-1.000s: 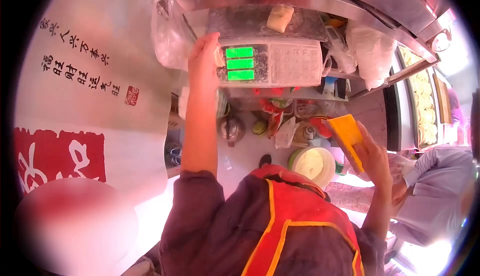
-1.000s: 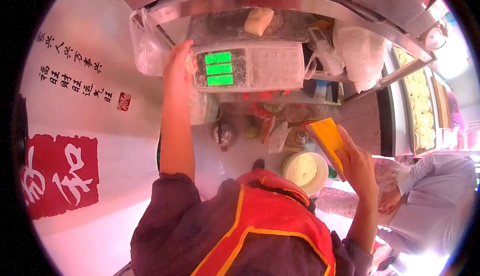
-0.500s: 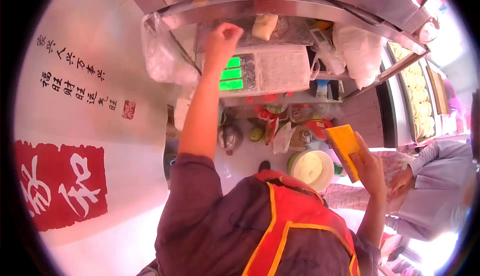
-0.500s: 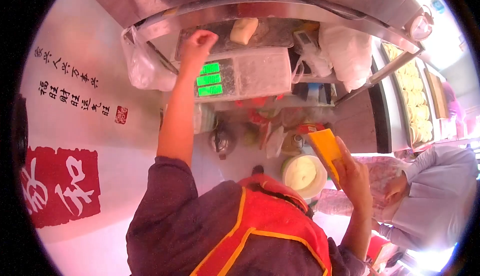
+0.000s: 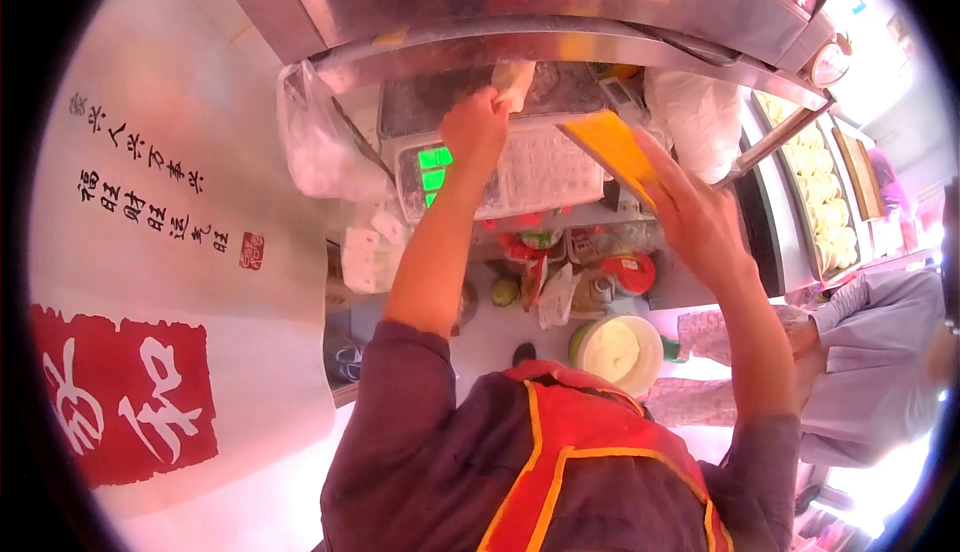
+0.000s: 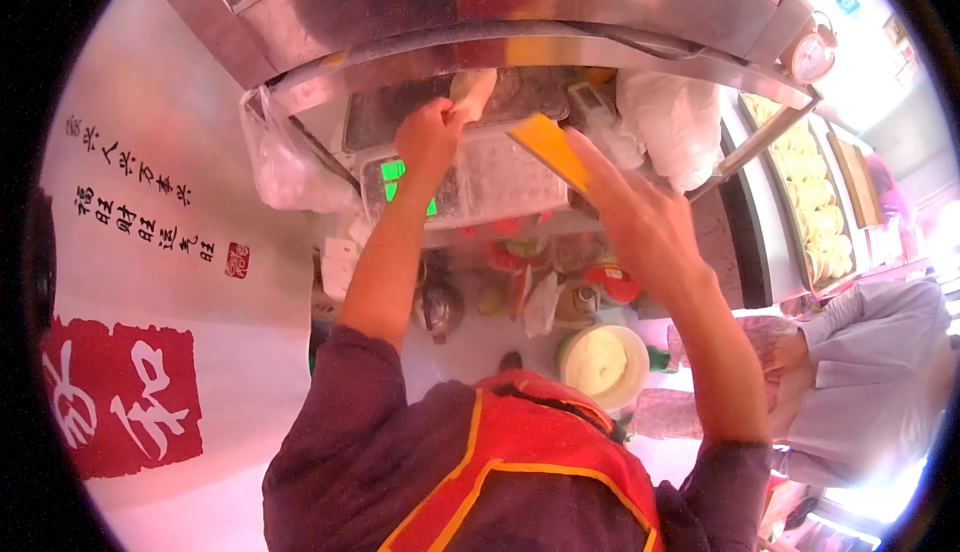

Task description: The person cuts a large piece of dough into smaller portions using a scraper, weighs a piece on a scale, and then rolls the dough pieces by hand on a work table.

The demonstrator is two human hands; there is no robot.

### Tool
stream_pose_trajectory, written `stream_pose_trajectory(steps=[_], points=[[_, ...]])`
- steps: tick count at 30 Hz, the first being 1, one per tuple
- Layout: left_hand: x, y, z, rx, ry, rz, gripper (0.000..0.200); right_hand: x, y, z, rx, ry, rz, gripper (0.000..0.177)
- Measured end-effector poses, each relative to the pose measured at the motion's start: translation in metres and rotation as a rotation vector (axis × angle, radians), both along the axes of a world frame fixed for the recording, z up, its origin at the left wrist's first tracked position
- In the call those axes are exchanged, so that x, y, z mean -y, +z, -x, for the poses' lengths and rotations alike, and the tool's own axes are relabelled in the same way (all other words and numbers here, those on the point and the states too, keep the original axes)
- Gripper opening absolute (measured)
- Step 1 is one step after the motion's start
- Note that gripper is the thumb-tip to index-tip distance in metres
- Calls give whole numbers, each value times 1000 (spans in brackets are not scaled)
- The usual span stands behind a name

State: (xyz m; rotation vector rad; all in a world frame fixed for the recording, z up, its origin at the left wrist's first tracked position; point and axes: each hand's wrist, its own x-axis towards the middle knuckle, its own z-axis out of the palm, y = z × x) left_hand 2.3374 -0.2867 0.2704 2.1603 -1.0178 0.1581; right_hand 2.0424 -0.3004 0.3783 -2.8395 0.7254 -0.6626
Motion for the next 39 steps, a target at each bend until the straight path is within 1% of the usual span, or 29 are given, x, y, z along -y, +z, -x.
stream_pose_trajectory(steps=[1,3,4,7,10,13,15,16,18,21,23,24,25,26,28,29,30,31,32,33,34,35,37,38,39], points=[[-4,-3,2,54,-1,43,19,2,6,-20,-8,5,23,60],[-12,-7,4,162,3,131,15,11,6,-51,-63,77,159,69],[-14,-8,5,158,14,129,14,15,5,-65,-90,115,228,74],[-18,-9,13,128,40,150,13,21,6,-94,-110,160,319,77],[-21,-10,15,91,47,215,13,26,7,-112,-152,187,361,75],[-24,-9,15,65,22,231,13,32,16,-125,-206,253,310,72],[-29,-5,19,5,-4,212,17,33,21,-137,-230,291,251,68],[-29,-6,19,3,-5,227,13,33,23,-143,-241,308,222,65],[-27,-11,17,2,-11,262,7,32,23,-155,-213,361,283,59],[-25,-21,8,20,-58,384,8,40,15,-169,-223,403,308,48],[-23,-37,-8,145,-174,394,9,38,27,-160,-328,356,395,43],[-26,-28,-5,97,-196,399,10,38,36,-148,-301,364,431,43],[-24,-40,-13,89,-192,354,10,38,44,-135,-272,392,465,43],[-30,-26,-4,-88,-143,382,11,37,50,-118,-299,344,427,44],[-38,-25,-3,-64,-151,450,13,26,63,-91,-322,335,334,45],[-50,-26,-3,-48,-122,480,14,15,73,-66,-404,264,284,48],[-58,-26,-2,3,-167,558,10,16,69,-39,-281,288,269,54],[-74,-20,3,-311,-118,534,10,2,87,-18,-271,190,94,57],[-92,-6,12,-627,-77,517,10,8,81,17,-5,210,-21,54],[-106,-1,16,-946,-44,498,10,4,87,48,53,-21,-321,50],[-119,-18,7,-1008,-126,696,12,0,81,67,221,-121,-395,51],[-133,-18,2,-1085,-36,711,15,-6,71,85,384,-234,-473,51],[-169,-16,0,-1299,-163,905,13,-8,40,118,204,-324,-531,52],[-176,-15,-1,-1408,-102,993,12,-8,19,130,122,-361,-551,52],[-177,-11,-3,-1511,-45,1083,11,-10,-10,138,186,-268,-611,51]])
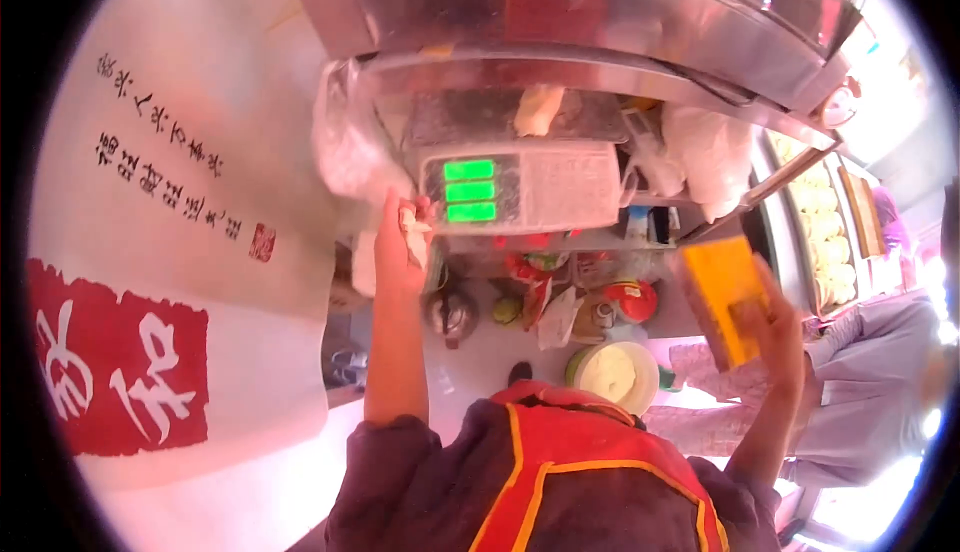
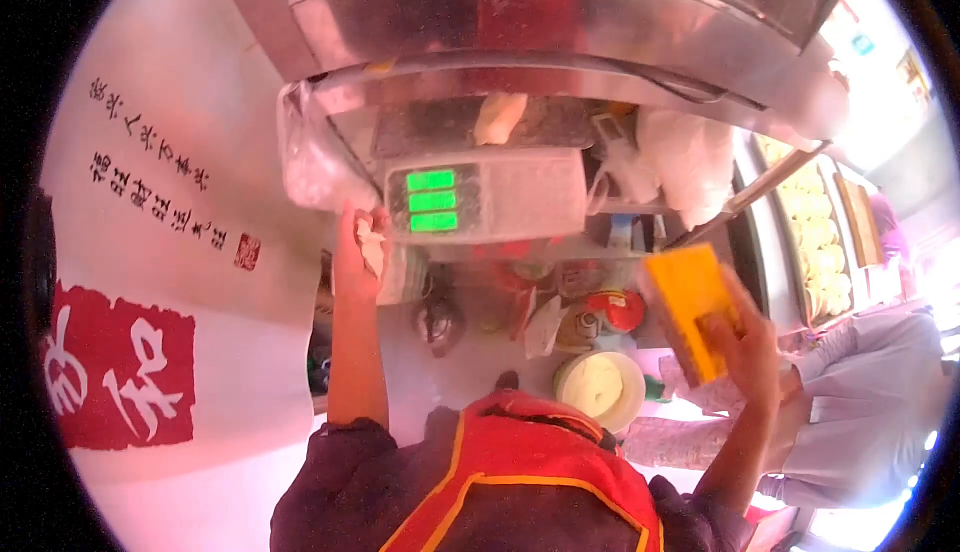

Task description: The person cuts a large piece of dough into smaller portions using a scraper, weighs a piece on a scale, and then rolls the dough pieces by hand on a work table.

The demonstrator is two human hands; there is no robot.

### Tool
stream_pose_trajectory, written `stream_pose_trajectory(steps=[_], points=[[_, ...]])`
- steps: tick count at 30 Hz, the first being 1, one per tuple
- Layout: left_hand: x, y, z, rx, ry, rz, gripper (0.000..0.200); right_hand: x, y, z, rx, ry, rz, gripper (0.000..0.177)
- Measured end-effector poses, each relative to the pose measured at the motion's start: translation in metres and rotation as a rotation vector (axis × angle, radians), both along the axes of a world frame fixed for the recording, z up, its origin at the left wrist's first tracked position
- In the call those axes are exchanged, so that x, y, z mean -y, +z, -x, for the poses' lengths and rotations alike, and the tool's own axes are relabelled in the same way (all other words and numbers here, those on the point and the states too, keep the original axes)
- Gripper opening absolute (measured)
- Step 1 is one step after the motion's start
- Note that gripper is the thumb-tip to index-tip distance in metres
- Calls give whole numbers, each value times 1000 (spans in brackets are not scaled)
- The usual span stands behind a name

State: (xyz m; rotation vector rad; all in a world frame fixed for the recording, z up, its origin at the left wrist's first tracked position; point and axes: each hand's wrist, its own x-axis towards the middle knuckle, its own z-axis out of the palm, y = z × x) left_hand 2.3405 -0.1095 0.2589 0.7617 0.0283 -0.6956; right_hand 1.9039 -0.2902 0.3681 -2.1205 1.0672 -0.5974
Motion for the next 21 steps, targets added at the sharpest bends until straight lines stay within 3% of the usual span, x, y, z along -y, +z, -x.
stream_pose_trajectory(steps=[1,5,8,14,19,21], points=[[-1,2,-3,-127,39,56,10,-10,-7,-2,-58,1,-56,50],[3,7,-16,-71,-20,147,19,-28,-31,-2,-57,31,-52,47],[23,22,-31,188,-147,114,20,-32,-33,6,-93,3,-94,48],[84,53,-27,719,-172,-228,21,-51,-31,23,-156,-43,-105,49],[129,42,-44,627,-204,-289,19,-64,-28,45,-142,-119,-113,48],[142,33,-44,735,-222,-320,17,-68,-27,46,-135,-135,-136,48]])
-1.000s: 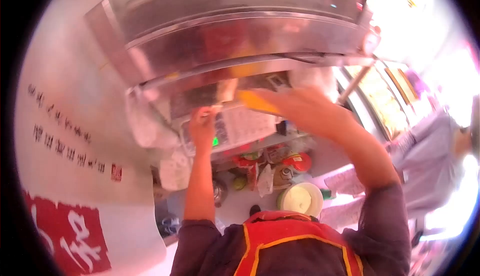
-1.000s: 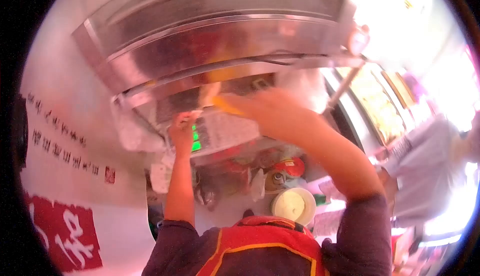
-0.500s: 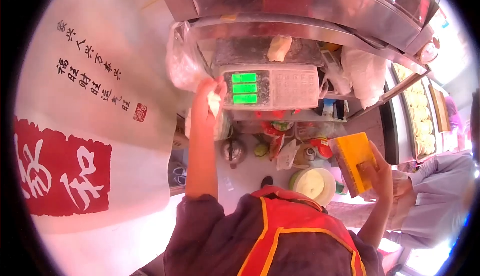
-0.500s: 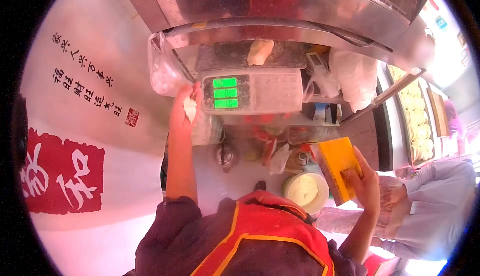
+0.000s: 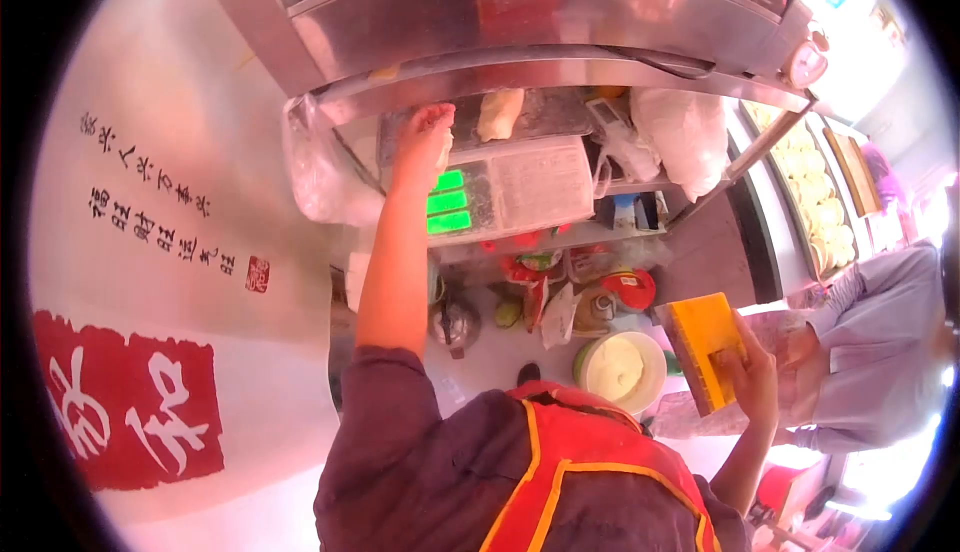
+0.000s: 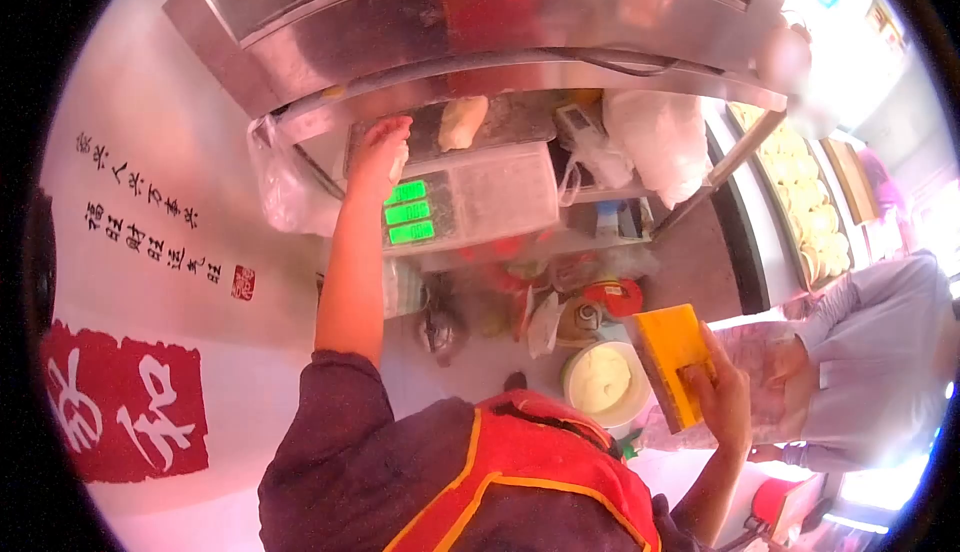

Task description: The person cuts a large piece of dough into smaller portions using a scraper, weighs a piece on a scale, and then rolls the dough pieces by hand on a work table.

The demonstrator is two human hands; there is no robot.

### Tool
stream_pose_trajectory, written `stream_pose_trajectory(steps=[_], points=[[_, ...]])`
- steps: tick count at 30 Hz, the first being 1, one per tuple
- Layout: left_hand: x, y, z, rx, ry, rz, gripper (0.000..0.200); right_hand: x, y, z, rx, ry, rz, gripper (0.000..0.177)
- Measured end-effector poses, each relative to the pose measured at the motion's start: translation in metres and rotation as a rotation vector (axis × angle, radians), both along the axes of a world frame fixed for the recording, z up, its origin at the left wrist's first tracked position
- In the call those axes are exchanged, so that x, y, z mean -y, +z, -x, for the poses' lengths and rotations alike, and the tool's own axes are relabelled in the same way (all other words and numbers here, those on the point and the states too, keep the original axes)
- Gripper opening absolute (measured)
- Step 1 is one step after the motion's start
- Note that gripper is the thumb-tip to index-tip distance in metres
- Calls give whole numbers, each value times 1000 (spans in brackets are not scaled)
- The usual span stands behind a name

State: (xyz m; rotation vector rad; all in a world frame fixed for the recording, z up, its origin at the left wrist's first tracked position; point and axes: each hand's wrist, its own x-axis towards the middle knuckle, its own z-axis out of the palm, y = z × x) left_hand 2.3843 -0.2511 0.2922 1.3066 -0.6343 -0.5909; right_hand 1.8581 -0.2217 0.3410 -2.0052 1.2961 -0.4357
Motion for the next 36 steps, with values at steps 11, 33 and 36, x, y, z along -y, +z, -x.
stream_pose_trajectory(steps=[11,33,36], points=[[80,-37,-16,-371,56,365,12,3,46,2,452,-224,226,52],[34,-23,24,889,201,-189,24,61,13,-193,154,322,768,63],[33,-27,23,944,193,-156,22,73,13,-233,62,353,838,60]])
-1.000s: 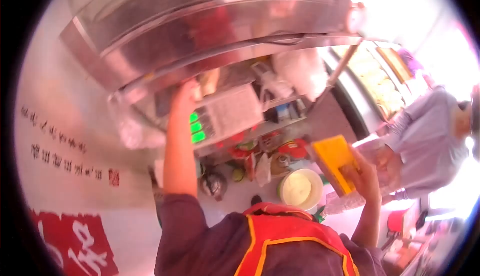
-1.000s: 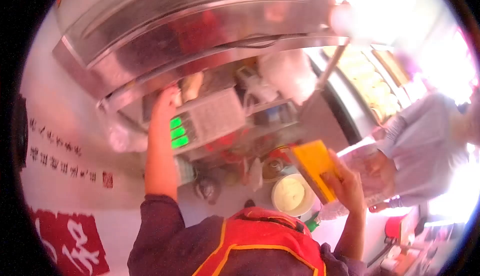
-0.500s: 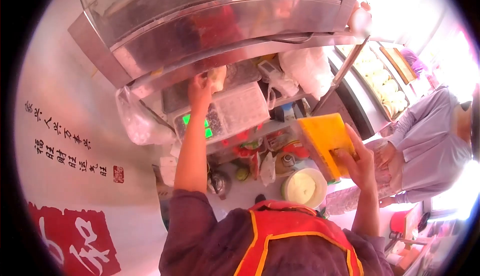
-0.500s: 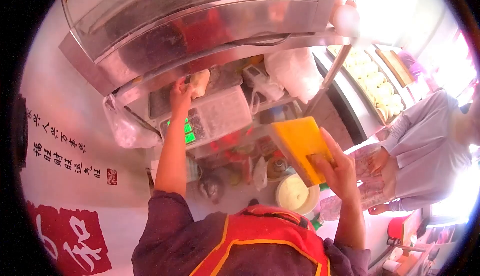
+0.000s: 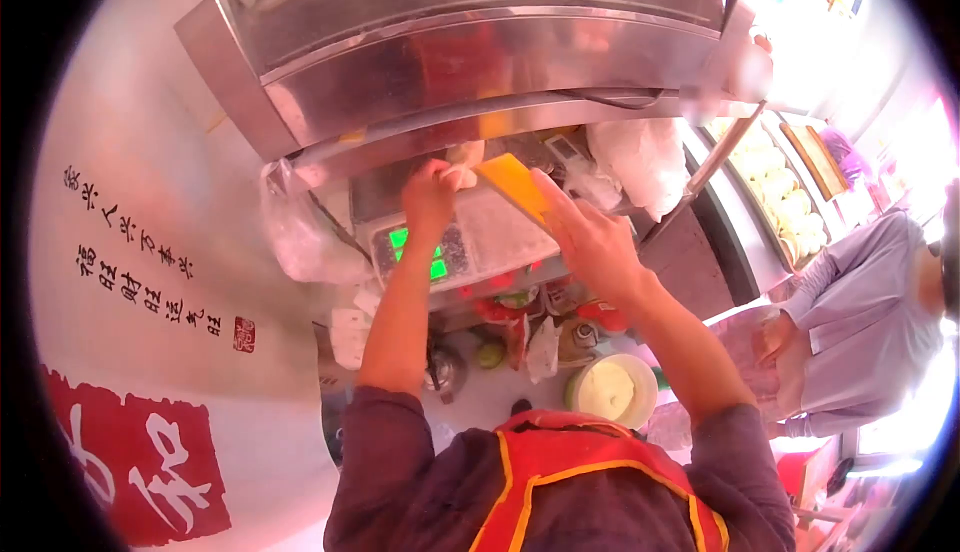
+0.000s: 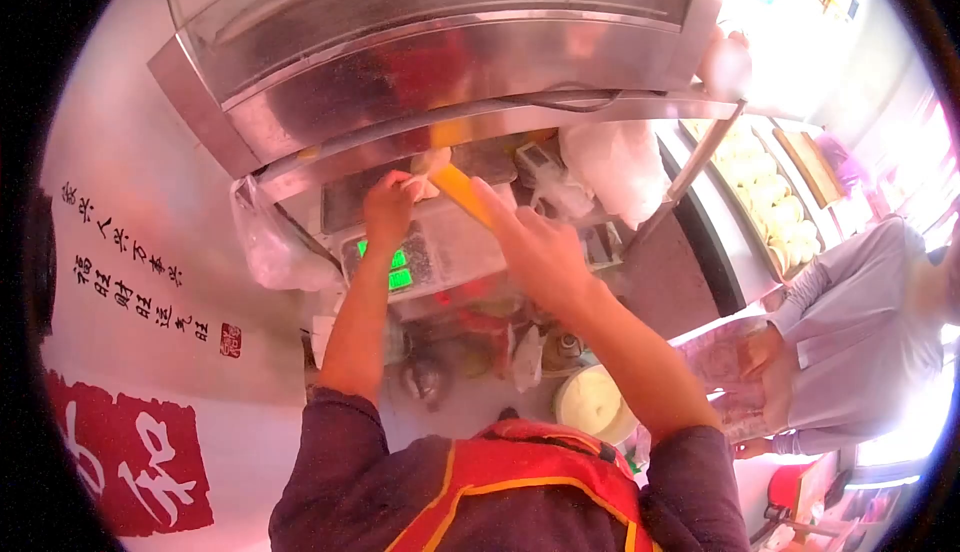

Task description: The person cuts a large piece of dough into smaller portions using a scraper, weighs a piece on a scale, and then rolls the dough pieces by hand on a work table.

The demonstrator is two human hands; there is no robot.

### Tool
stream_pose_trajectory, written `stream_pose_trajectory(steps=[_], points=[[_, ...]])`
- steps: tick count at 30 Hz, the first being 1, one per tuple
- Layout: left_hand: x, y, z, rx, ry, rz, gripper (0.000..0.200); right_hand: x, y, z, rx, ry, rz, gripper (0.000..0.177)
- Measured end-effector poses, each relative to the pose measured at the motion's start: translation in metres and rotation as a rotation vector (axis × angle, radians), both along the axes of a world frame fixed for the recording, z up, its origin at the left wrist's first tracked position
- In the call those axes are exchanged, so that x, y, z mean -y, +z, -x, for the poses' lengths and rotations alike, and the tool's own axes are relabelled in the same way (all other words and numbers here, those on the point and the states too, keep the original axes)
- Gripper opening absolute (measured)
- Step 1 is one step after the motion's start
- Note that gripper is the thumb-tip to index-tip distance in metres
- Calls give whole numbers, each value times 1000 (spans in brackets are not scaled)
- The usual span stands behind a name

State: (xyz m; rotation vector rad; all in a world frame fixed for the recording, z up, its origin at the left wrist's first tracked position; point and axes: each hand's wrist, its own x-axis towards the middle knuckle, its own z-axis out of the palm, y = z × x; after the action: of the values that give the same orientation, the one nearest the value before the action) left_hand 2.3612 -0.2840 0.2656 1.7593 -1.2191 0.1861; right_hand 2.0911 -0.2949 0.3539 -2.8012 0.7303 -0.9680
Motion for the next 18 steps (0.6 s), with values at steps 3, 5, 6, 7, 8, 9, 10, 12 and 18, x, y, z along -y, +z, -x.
stream_pose_trajectory(steps=[3,5,6,7,8,9,10,12,18], points=[[0,-8,3,-80,8,34,22,8,-4,-26,-64,20,60,67],[-5,1,11,-81,43,37,23,13,-9,-38,-96,17,95,71],[-4,1,10,-75,60,49,23,15,-9,-42,-113,13,115,74],[-4,1,10,-84,70,35,23,17,-7,-45,-128,27,118,74],[-3,2,10,-92,79,21,23,19,-4,-48,-143,40,121,74],[-4,3,10,-101,88,6,23,20,-2,-50,-158,53,123,74],[-4,3,9,-120,79,-5,23,20,-2,-51,-166,57,139,74],[-4,4,6,-155,61,-28,25,21,0,-53,-179,65,170,75],[2,-3,4,-196,96,-5,30,10,11,-51,-198,59,235,78]])
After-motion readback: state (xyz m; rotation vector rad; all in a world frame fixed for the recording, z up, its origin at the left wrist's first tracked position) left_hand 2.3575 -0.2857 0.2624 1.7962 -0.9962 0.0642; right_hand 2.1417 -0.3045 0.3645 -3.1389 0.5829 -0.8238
